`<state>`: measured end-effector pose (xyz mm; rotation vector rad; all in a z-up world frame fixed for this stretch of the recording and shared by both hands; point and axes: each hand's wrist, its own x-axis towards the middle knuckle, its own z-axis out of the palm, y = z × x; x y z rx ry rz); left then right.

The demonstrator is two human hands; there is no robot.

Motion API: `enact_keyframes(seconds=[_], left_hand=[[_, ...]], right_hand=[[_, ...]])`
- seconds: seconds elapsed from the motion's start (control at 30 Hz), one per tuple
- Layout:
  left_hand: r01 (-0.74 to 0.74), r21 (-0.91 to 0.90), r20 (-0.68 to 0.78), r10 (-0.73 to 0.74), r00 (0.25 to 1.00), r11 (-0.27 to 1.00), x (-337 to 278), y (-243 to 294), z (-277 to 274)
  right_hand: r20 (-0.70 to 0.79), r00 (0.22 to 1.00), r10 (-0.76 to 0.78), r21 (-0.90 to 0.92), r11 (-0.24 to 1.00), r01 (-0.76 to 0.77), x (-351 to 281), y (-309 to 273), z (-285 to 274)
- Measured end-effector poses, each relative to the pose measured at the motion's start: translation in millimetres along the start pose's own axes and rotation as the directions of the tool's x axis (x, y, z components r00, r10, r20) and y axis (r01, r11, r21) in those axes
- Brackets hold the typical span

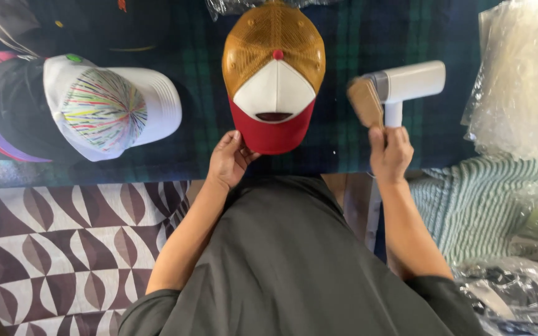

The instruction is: The person removes a red and white cap from a plastic bag and places the bag aside. They then use a wooden brush to clean the cap's surface, brim, and interior.

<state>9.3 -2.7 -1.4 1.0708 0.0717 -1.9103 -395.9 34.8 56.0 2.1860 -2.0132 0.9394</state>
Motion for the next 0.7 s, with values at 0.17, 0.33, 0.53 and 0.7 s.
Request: enact_keyframes(seconds=[0.17, 0.33, 0.53, 0.7], left_hand=[[0.018, 0.016, -0.003, -0.018, 1.000, 1.000, -0.2, -4.4, -3.9], [-0.028, 0.032, 0.001, 0.028, 1.000, 0.999, -3.1, 2.4, 3.8], [-0.007, 0.005, 0.007, 0.007, 1.000, 1.000, 0.3, 2.5, 3.7], [0.008, 0.015, -0.028, -0.008, 1.000, 1.000, -1.1, 3.2, 5.0]], right_hand=[[0.028, 0.982, -0.187, 0.189, 0.966, 0.178, 63.4, -151.2, 10.1], [-0.034, 0.996, -0.085, 0.230, 0.969, 0.091, 79.4, -119.5, 35.7], [-0.014, 0.955, 0.297, 0.152, 0.944, -0.292, 52.4, -88.6, 22.8], [0.021, 1.000, -0.004, 0.392, 0.920, -0.005, 42.2, -139.4, 53.8]])
